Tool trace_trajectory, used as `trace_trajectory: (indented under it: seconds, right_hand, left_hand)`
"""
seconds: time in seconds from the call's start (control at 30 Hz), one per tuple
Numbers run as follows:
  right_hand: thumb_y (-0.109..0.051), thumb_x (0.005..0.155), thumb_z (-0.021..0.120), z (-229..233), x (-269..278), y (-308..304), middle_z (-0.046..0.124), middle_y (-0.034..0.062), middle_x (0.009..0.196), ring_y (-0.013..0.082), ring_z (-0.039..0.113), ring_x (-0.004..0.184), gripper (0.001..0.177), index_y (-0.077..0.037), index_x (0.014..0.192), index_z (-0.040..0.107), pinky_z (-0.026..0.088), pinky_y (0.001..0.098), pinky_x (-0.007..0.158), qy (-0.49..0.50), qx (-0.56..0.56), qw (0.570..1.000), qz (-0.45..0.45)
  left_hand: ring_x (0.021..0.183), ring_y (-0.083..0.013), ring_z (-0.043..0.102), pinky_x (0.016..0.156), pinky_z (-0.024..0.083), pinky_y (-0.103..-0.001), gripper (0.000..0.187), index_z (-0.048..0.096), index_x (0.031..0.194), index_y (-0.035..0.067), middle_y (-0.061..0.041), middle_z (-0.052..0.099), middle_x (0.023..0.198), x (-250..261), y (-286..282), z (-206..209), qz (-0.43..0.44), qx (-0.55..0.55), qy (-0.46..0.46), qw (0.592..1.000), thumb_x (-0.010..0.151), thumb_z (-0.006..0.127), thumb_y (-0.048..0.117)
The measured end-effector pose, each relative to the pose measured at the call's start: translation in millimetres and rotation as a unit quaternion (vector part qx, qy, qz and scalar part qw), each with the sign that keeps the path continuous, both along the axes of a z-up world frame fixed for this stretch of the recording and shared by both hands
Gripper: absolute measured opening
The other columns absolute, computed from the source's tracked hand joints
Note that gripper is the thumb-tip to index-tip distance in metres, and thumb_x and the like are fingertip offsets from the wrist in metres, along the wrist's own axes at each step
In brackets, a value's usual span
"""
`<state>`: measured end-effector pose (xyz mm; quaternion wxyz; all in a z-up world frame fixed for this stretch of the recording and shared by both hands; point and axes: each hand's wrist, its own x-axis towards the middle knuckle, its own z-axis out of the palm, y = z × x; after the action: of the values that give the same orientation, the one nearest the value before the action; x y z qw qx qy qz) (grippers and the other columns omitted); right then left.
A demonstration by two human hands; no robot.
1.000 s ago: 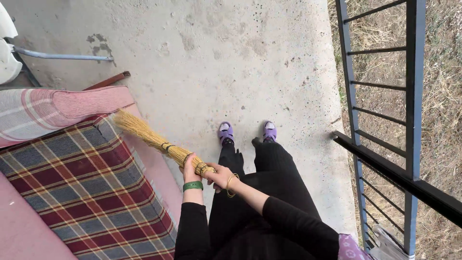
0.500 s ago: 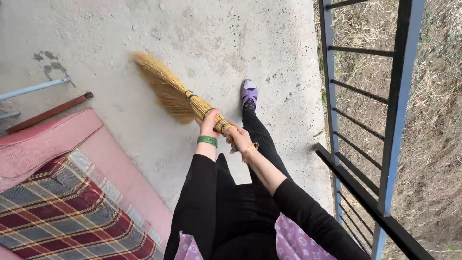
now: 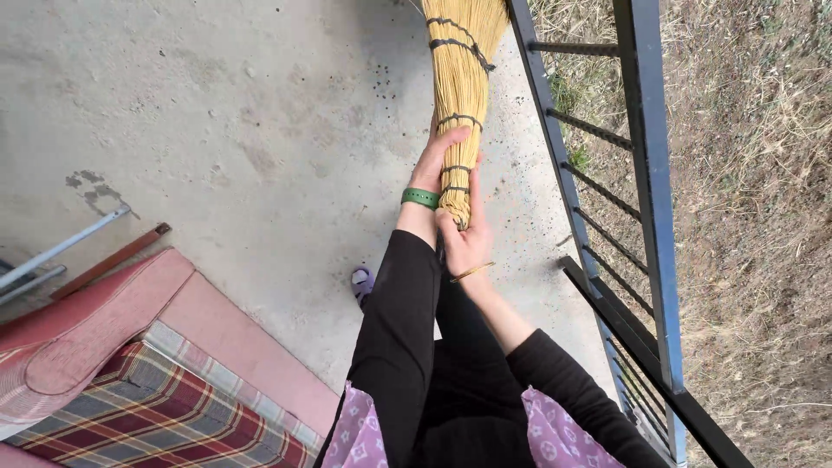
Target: Sweeping the floor and tidying items on an outdoor balcony.
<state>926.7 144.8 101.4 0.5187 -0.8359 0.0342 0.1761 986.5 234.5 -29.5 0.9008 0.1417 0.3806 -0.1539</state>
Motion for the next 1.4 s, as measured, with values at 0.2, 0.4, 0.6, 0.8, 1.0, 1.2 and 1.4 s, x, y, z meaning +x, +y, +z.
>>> trace_trajectory:
  seconds: [0.2, 0.4, 0.6, 0.8, 1.0, 1.2, 1.4]
  right_hand:
    - [-0.023, 0.087, 0.068, 60.8, -58.4, 38.8, 0.076, 0.0175, 0.111, 0.0254, 0.073, 0.093, 0.084, -0.015, 0.163, 0.032, 0.058, 0.0346, 0.085, 0.283, -0.039, 0.957, 0.043]
    - [-0.022, 0.091, 0.071, 81.3, -145.7, 97.7, 0.073, 0.0123, 0.116, 0.0161, 0.072, 0.102, 0.077, -0.011, 0.159, 0.036, 0.056, 0.0294, 0.088, 0.249, 0.112, 0.942, 0.197]
    - [-0.026, 0.095, 0.053, 12.6, -157.6, 214.7, 0.064, 0.0041, 0.083, 0.0095, 0.049, 0.050, 0.066, -0.020, 0.160, 0.040, 0.047, 0.0263, 0.046, 0.596, 0.276, 0.745, 0.112]
    - [-0.027, 0.093, 0.057, -92.3, -110.7, 311.8, 0.062, 0.0049, 0.076, 0.0091, 0.048, 0.049, 0.063, -0.019, 0.155, 0.048, 0.044, 0.0263, 0.043, 0.608, 0.192, 0.765, 0.090]
    - [-0.029, 0.096, 0.054, -70.1, 18.5, 262.9, 0.065, 0.0085, 0.080, 0.0123, 0.048, 0.048, 0.056, -0.009, 0.147, 0.052, 0.035, 0.0247, 0.036, 0.422, 0.104, 0.897, -0.082]
    - [-0.018, 0.102, 0.055, -19.4, 64.2, 230.1, 0.065, 0.0031, 0.086, 0.0045, 0.048, 0.059, 0.060, -0.007, 0.160, 0.044, 0.038, 0.0182, 0.049, 0.194, 0.032, 0.972, -0.126]
    - [-0.007, 0.102, 0.060, 19.3, 6.0, 278.3, 0.057, 0.0102, 0.145, 0.0119, 0.061, 0.116, 0.063, -0.002, 0.160, 0.035, 0.054, 0.0259, 0.096, 0.070, -0.004, 0.996, -0.053]
  left_hand:
    - [0.062, -0.0242, 0.067, 0.051, 0.058, -0.037, 0.059, 0.047, 0.131, 0.010, -0.014, 0.065, 0.093, -106.9, 63.2, 66.4, 0.073, 0.091, 0.041, 0.992, 0.079, 0.074, 0.018]
    - [0.066, -0.0267, 0.065, 0.054, 0.058, -0.039, 0.067, 0.036, 0.143, 0.017, -0.016, 0.059, 0.103, -230.6, 158.2, 151.0, 0.159, 0.265, 0.254, 0.916, 0.084, 0.067, 0.010]
    - [0.110, -0.0217, 0.062, 0.087, 0.058, -0.039, 0.101, 0.023, 0.157, 0.025, -0.007, 0.055, 0.134, -273.4, 275.6, 119.1, 0.242, 0.421, 0.350, 0.801, 0.075, 0.073, -0.008]
    - [0.115, -0.0244, 0.063, 0.090, 0.057, -0.044, 0.107, 0.019, 0.156, 0.024, -0.006, 0.055, 0.136, -233.6, 363.9, -22.2, 0.264, 0.370, 0.388, 0.802, 0.071, 0.077, -0.006]
    - [0.108, -0.0274, 0.063, 0.084, 0.058, -0.044, 0.123, 0.015, 0.160, 0.023, -0.011, 0.059, 0.125, -37.5, 298.0, -54.4, 0.090, 0.256, 0.285, 0.920, 0.061, 0.083, -0.002]
    - [0.104, -0.0259, 0.063, 0.080, 0.060, -0.040, 0.120, 0.015, 0.161, 0.012, -0.016, 0.057, 0.123, 78.5, 224.7, -12.9, 0.041, 0.132, -0.008, 0.990, 0.065, 0.084, 0.003]
    - [0.095, -0.0245, 0.064, 0.071, 0.059, -0.037, 0.114, 0.015, 0.164, 0.011, -0.014, 0.059, 0.122, 24.8, 284.8, 48.8, 0.073, 0.092, -0.012, 0.993, 0.071, 0.080, 0.009]
